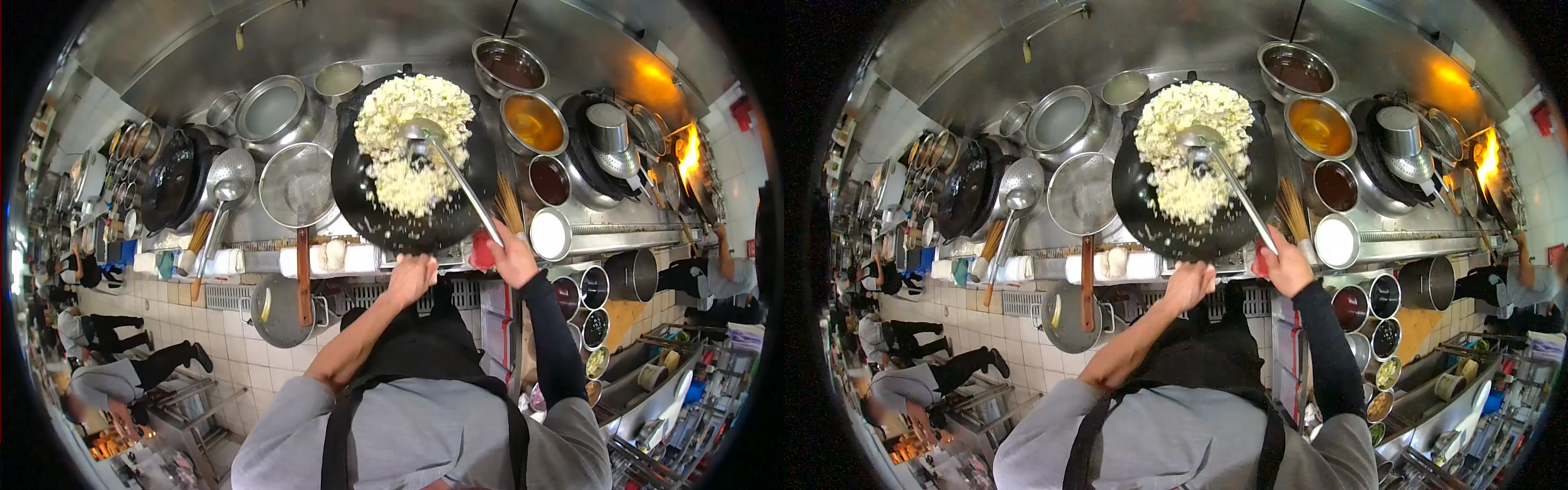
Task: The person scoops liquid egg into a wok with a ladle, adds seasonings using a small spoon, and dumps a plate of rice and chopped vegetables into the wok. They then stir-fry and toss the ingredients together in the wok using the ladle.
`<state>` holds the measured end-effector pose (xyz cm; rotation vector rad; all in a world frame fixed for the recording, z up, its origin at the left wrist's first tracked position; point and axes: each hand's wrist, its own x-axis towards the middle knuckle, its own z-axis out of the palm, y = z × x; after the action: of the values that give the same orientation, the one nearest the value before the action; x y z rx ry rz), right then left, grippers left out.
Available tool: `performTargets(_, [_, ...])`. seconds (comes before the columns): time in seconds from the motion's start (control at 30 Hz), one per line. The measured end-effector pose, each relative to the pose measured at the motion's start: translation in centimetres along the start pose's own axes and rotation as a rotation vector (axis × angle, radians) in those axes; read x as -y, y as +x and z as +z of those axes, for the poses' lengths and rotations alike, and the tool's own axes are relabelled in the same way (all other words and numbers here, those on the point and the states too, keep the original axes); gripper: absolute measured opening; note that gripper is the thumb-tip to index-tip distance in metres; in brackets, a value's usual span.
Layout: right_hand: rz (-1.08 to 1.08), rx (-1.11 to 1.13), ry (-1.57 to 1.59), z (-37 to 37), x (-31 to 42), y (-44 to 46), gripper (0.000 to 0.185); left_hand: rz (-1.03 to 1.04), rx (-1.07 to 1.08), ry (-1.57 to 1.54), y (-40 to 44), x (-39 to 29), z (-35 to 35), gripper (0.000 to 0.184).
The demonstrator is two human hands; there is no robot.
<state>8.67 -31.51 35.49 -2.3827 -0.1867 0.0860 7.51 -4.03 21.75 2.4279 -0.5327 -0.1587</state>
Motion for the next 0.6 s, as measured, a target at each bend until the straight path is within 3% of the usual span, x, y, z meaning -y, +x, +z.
performTargets(0.03, [-0.059,-0.038,-0.055,-0.5,-0.5,-0.7,0.049,0.056,-0.105,0.003,-0.6,-1.4,-1.7,0.041])
performTargets(0.1, [0.110,0.139,-0.137,-6.2,1.9,-1.8,0.045,0.063,-0.209,-0.001,1.9,-3.5,-6.5,0.043])
performTargets(0.17, [0.131,0.208,-0.562,-12.3,4.9,-1.6,0.044,-0.002,-0.186,0.024,6.2,-1.6,-7.7,0.041])
performTargets(0.23, [-0.053,0.050,-0.780,-15.9,8.0,0.2,0.046,0.049,-0.169,0.024,8.9,0.7,-7.7,0.035])
performTargets(0.33, [-0.272,-0.185,-0.935,-16.1,8.4,4.9,0.045,-0.069,-0.079,0.041,11.1,2.2,-6.2,0.034])
performTargets(0.4, [0.010,-0.080,-1.060,-9.5,3.0,8.9,0.035,-0.070,-0.069,0.009,11.2,2.2,-5.9,0.037])
performTargets(0.43, [0.121,0.141,-1.050,-4.9,2.5,10.1,0.045,-0.069,-0.065,-0.003,11.5,2.4,-5.9,0.038])
performTargets(0.47, [0.177,0.266,-0.838,2.3,-1.9,11.4,0.057,-0.081,-0.036,-0.011,11.9,3.3,-5.3,0.039])
performTargets(0.57, [0.256,0.317,-0.384,15.1,-2.2,12.1,0.051,-0.043,0.007,-0.001,11.8,2.7,-6.5,0.037])
performTargets(0.6, [0.067,0.169,-0.417,15.8,-0.8,12.3,0.037,-0.047,-0.012,-0.056,11.8,3.2,-6.2,0.037])
